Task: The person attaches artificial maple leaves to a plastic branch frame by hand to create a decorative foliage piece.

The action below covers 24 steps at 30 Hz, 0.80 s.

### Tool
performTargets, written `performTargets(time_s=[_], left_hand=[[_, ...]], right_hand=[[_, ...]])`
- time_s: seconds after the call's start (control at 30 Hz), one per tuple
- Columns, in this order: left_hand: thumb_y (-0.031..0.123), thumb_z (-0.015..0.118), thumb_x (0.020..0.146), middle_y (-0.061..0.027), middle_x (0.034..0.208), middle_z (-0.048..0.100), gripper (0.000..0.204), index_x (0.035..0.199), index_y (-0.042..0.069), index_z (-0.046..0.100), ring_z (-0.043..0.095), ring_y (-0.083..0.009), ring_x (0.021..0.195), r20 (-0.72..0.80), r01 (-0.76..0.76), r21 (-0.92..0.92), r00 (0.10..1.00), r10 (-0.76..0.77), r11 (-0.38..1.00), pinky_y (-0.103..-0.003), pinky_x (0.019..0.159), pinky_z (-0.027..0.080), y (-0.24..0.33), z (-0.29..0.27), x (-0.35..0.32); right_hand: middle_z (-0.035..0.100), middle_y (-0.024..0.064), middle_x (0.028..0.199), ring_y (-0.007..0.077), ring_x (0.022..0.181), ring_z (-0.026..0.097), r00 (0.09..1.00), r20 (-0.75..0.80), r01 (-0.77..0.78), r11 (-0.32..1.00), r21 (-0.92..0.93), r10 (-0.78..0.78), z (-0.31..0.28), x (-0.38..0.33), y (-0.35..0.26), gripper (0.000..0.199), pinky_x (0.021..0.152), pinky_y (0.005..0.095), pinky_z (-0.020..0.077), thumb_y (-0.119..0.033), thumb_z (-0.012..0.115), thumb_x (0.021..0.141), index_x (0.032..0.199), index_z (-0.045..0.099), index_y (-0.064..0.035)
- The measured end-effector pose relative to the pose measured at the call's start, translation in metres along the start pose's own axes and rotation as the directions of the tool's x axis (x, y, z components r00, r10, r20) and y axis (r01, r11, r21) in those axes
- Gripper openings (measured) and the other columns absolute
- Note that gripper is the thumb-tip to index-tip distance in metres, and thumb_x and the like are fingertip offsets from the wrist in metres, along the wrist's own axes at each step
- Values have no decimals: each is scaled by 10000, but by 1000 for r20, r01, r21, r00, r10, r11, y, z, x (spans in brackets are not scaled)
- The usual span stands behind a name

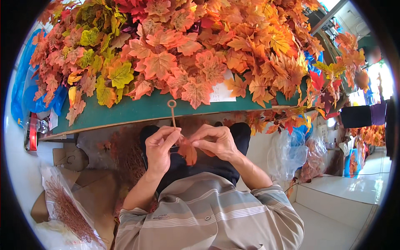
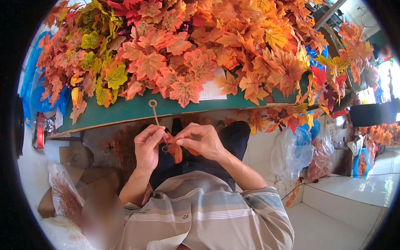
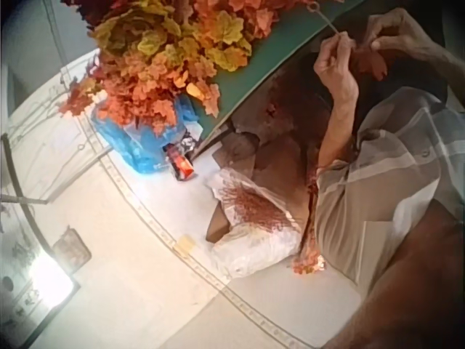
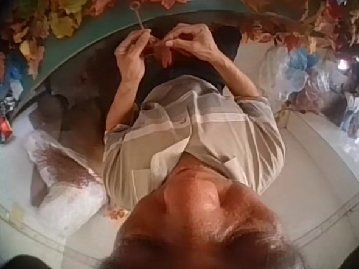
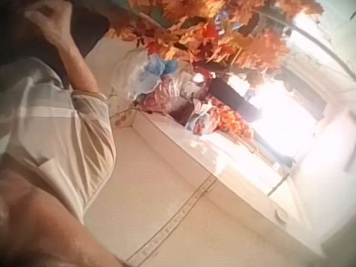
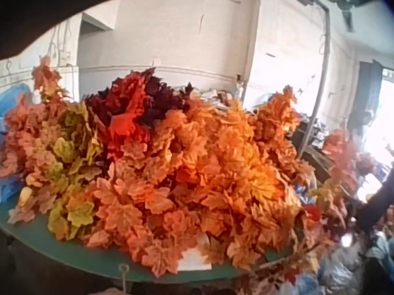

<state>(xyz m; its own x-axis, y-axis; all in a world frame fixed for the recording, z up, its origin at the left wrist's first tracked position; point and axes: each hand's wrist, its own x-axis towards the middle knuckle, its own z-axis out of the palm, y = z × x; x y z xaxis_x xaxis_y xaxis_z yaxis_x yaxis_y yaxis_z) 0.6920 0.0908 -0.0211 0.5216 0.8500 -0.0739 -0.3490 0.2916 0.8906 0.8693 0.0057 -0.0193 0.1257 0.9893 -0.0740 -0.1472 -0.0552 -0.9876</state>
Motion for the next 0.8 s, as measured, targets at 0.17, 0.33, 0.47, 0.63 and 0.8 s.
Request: performTargets(time_s=[0.17, 0.33, 0.47, 0.63, 0.8], left_hand=[[-50, 640, 836, -104, 939, 639, 116, 943, -39, 684, 620, -132, 766, 51, -64, 121, 997, 58, 991, -224, 693, 519, -4, 3, -4], [-78, 647, 819, -97, 941, 641, 131, 938, -39, 685, 621, -121, 801, 93, -89, 178, 993, 73, 980, -208, 715, 510, -5, 6, -9], [-81, 649, 815, -90, 930, 638, 138, 940, -35, 687, 619, -118, 805, 105, -122, 226, 989, 101, 967, -204, 719, 501, -5, 5, -10], [-73, 628, 831, -88, 925, 602, 135, 950, -37, 679, 595, -131, 814, 100, -64, 169, 994, 47, 983, -229, 759, 483, -7, 4, -12], [-65, 628, 835, -86, 938, 589, 130, 952, -38, 679, 600, -136, 807, 95, -46, 159, 995, 31, 986, -235, 763, 493, -10, 3, -14]], right_hand=[[618, 57, 735, 105, 595, 540, 975, 54, 221, 950, -222, -215, 5, 2, -1, 85, 543, 258, 417, -46, 740, 777, 839, 708, 3], [623, 54, 690, 133, 658, 555, 961, 12, 271, 938, -217, -275, 7, 2, 2, 83, 629, 286, 427, -51, 752, 756, 806, 704, -4], [641, 57, 683, 147, 670, 552, 956, 26, 291, 931, -221, -292, 7, 0, 2, 79, 662, 291, 422, -43, 752, 748, 795, 702, -4], [644, 55, 681, 142, 665, 543, 961, 28, 275, 940, -204, -275, 7, -2, 4, 74, 671, 288, 414, -40, 751, 748, 792, 703, -4], [640, 57, 678, 140, 670, 536, 976, 12, 215, 962, -169, -217, 9, -5, 5, 69, 654, 285, 417, -38, 748, 754, 791, 702, -3]])
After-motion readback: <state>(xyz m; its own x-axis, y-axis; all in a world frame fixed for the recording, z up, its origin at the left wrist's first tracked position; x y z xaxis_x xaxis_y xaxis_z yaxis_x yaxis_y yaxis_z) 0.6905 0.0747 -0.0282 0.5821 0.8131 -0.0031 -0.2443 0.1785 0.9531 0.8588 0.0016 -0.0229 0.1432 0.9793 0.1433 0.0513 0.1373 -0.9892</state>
